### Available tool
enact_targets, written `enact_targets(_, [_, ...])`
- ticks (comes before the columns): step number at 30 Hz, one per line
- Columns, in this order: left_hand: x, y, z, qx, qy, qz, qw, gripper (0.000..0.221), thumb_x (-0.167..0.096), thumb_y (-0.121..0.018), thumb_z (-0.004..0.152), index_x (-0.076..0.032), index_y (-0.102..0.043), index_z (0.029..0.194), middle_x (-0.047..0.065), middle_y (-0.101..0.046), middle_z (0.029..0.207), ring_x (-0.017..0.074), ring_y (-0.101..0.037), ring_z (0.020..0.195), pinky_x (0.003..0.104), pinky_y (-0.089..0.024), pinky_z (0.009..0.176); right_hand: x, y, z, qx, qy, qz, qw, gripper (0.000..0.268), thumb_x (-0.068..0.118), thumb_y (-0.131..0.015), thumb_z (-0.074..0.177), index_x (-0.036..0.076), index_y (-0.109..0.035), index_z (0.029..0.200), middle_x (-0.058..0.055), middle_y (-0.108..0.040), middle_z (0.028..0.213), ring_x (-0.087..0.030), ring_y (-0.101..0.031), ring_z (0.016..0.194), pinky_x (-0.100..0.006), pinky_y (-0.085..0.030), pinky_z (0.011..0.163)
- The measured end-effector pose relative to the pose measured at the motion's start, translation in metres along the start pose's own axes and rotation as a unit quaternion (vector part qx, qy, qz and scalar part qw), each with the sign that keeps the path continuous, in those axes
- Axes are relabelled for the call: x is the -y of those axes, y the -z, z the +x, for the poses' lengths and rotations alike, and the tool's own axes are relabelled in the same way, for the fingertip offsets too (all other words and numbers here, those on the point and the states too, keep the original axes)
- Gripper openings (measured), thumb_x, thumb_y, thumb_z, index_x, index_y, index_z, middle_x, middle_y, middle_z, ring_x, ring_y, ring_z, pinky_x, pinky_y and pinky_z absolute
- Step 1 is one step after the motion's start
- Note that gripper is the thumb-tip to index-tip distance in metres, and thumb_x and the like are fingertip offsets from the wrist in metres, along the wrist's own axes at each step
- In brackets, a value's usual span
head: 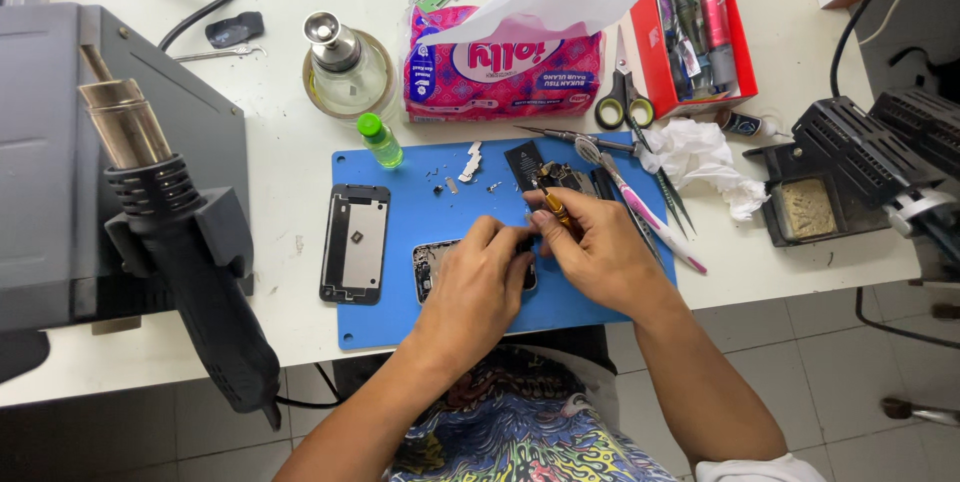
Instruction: The person uses a small screwdriver to remove screws from a disassembled smartphone frame. They place the screws on the workbench and continue to unscrew and remove additional fasteners from the device.
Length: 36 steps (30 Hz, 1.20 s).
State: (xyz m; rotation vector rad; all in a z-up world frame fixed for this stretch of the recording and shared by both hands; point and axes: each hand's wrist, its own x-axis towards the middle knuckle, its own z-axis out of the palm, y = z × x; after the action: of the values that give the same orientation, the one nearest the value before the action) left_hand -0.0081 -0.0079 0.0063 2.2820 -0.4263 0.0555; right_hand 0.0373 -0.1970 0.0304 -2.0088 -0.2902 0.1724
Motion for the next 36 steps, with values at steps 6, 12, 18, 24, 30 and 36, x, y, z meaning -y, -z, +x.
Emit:
enact_targets(6, [0.011, -0.01, -0.004, 0.0, 0.001, 0.054, 0.999, 0.013, -0.008, -0.075, 0.104, 0.001, -0.079, 0.113, 0.014, -0.07, 0.097, 0.0358, -0.076, 0.079, 0.042, -0.06, 0.066, -0.007, 0.003, -0.001, 0.014, 0.023, 0.018, 0.999, 0.024, 0.003, -0.069, 0.107, 0.003, -0.085, 0.125, -0.021, -0.086, 0.083, -0.028, -0.086, 0.079, -0.04, -0.069, 0.072])
enact_targets(12, [0.009, -0.007, -0.008, -0.007, -0.029, 0.076, 0.997, 0.014, -0.006, -0.078, 0.101, 0.002, -0.081, 0.112, 0.016, -0.07, 0.097, 0.0366, -0.075, 0.08, 0.042, -0.059, 0.066, -0.009, 0.003, -0.001, 0.022, 0.041, -0.018, 0.999, 0.02, -0.001, -0.077, 0.1, 0.003, -0.088, 0.117, -0.021, -0.085, 0.087, -0.038, -0.086, 0.083, -0.044, -0.068, 0.071])
enact_targets(18, [-0.005, 0.016, -0.015, 0.037, -0.033, 0.114, 0.992, 0.02, -0.008, -0.07, 0.106, -0.003, -0.086, 0.117, 0.015, -0.073, 0.105, 0.0282, -0.07, 0.086, 0.037, -0.053, 0.07, -0.016, 0.004, -0.001, 0.02, 0.011, -0.052, 0.998, 0.013, 0.002, -0.081, 0.098, 0.005, -0.089, 0.107, -0.017, -0.083, 0.082, -0.03, -0.08, 0.074, -0.039, -0.06, 0.063])
enact_targets(24, [0.008, 0.004, -0.024, 0.022, -0.1, 0.165, 0.981, 0.03, -0.002, -0.066, 0.099, 0.001, -0.072, 0.128, 0.017, -0.06, 0.114, 0.0371, -0.056, 0.092, 0.049, -0.05, 0.079, -0.02, -0.003, 0.002, 0.05, -0.009, -0.163, 0.985, 0.009, 0.016, -0.078, 0.099, 0.009, -0.083, 0.095, -0.002, -0.073, 0.082, -0.018, -0.064, 0.076, -0.036, -0.048, 0.07])
enact_targets(30, [0.003, 0.017, -0.019, 0.014, -0.138, 0.106, 0.985, 0.023, 0.0, -0.062, 0.104, 0.006, -0.068, 0.126, 0.021, -0.063, 0.133, 0.0366, -0.054, 0.091, 0.048, -0.05, 0.085, -0.007, 0.001, 0.014, 0.094, -0.073, -0.192, 0.974, 0.03, 0.022, -0.08, 0.1, 0.009, -0.067, 0.076, -0.001, -0.063, 0.074, -0.016, -0.057, 0.071, -0.036, -0.042, 0.069])
enact_targets(36, [0.001, 0.015, -0.022, -0.024, -0.122, 0.049, 0.991, 0.026, -0.008, -0.064, 0.113, 0.009, -0.07, 0.131, 0.021, -0.066, 0.135, 0.0395, -0.059, 0.105, 0.048, -0.054, 0.097, -0.013, 0.002, 0.019, 0.123, -0.066, -0.215, 0.967, 0.038, 0.021, -0.078, 0.099, 0.009, -0.054, 0.071, -0.001, -0.056, 0.07, -0.019, -0.051, 0.069, -0.04, -0.038, 0.068])
